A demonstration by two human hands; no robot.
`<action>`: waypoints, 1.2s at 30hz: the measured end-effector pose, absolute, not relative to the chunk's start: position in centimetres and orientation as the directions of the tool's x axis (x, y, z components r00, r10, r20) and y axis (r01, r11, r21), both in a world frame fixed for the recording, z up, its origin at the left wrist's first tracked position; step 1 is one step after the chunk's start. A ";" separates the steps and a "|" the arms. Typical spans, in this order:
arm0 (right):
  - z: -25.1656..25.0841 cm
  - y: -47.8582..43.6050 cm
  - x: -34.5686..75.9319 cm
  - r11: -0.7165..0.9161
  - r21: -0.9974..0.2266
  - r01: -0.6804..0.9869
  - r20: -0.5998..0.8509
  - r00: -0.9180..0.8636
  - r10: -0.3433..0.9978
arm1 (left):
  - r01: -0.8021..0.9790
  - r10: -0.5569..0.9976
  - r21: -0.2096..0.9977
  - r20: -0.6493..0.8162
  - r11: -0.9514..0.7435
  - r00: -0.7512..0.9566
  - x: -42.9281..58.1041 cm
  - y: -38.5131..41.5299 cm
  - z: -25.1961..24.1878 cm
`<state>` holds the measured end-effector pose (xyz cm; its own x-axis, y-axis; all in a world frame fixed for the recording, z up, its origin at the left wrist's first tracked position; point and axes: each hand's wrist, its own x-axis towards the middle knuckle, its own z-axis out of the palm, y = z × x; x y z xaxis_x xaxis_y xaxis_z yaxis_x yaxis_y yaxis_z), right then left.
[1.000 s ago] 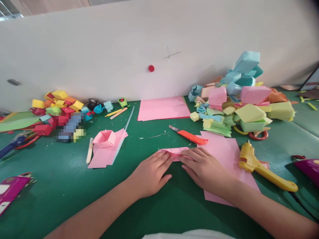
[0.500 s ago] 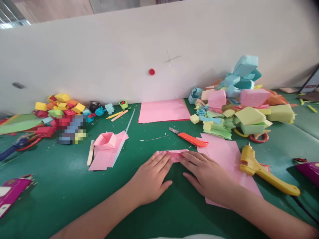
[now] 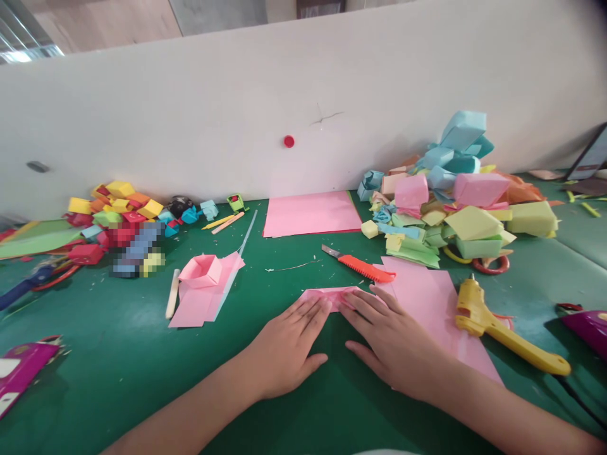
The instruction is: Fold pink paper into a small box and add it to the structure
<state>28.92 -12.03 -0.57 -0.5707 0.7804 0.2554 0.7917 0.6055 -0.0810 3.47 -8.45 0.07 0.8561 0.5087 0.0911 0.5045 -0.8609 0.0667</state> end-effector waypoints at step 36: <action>-0.1 -11.0 29.8 0.550 -0.245 0.798 0.313 -0.472 0.824 | 0.686 0.743 0.296 0.360 -0.665 0.565 3.6 -6.5 -0.2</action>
